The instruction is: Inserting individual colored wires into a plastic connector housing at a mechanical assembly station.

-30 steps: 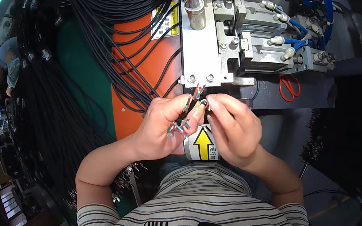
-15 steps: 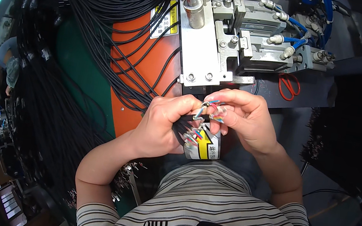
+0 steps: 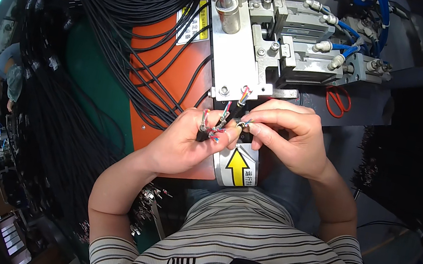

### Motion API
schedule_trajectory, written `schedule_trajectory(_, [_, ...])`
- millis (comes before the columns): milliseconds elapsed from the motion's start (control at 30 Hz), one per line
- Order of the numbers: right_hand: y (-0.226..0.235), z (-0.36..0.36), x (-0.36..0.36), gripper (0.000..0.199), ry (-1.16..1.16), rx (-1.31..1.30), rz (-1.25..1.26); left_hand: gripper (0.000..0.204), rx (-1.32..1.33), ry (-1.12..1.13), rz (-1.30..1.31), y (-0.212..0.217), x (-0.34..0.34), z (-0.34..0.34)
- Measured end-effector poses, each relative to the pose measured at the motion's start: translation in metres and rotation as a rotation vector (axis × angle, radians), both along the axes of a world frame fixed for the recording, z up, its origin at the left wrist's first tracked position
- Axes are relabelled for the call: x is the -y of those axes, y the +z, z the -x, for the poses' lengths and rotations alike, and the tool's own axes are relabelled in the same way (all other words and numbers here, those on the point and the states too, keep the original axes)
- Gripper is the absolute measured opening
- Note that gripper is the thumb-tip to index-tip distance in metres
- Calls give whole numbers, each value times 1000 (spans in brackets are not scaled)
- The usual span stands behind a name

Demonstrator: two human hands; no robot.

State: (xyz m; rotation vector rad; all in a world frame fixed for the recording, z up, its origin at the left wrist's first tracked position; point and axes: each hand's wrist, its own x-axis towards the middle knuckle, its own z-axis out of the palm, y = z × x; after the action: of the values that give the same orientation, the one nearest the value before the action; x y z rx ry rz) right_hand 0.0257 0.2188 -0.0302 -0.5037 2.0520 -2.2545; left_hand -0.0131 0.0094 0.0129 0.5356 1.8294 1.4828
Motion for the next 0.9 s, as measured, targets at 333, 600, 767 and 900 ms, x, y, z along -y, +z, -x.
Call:
schedule_trajectory(333, [-7, 1, -4, 10, 3, 53, -88, 23, -142, 34, -89, -16, -5, -8])
schedule_trajectory(600, [10, -4, 3, 6, -227, -386, -836, 40, -1165, -24, 355, -17, -9, -21])
schedule_trajectory(767, [7, -5, 1, 6, -192, -357, -924, 53, -1191, -49, 312, -24, -7, -19])
schedule_trajectory(900, [2, -5, 0, 6, -205, -346, -869, 51, -1161, -54, 302, -25, -9, -20])
